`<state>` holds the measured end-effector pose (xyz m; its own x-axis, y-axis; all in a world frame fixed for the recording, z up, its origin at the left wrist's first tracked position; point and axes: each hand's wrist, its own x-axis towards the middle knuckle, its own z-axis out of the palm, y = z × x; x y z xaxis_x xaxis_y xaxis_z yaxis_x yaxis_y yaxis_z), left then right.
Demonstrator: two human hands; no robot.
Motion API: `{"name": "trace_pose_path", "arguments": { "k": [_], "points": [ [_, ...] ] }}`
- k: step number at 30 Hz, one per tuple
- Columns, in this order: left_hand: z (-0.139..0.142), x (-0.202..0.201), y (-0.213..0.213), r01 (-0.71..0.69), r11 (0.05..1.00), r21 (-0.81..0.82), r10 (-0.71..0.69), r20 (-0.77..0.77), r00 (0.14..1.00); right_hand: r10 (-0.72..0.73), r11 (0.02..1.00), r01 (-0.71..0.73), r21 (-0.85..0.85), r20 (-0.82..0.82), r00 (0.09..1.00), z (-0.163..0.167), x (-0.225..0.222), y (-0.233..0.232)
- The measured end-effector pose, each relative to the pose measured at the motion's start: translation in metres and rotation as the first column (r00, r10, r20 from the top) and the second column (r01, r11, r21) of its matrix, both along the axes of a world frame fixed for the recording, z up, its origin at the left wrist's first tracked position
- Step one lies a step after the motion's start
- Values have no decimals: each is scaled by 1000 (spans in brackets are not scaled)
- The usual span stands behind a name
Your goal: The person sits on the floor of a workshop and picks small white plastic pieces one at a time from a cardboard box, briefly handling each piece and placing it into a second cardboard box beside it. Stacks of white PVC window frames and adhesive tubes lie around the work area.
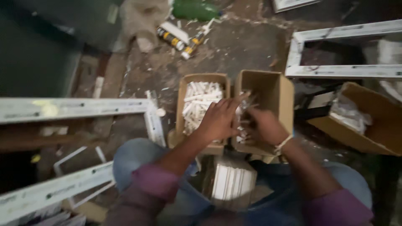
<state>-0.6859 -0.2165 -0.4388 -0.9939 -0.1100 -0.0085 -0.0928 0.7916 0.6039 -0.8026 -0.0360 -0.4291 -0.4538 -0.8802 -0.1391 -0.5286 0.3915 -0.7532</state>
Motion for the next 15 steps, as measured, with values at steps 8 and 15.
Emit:
{"name": "trace_pose_path", "arguments": {
  "k": [8,15],
  "points": [
    [-78,20,-52,-94,971,-221,180,410,894,45,845,214,490,-464,885,-9,-50,19],
    [-103,44,-22,132,891,-434,110,489,865,-296,954,296,-52,-324,898,53,-42,14]
  ]
}}
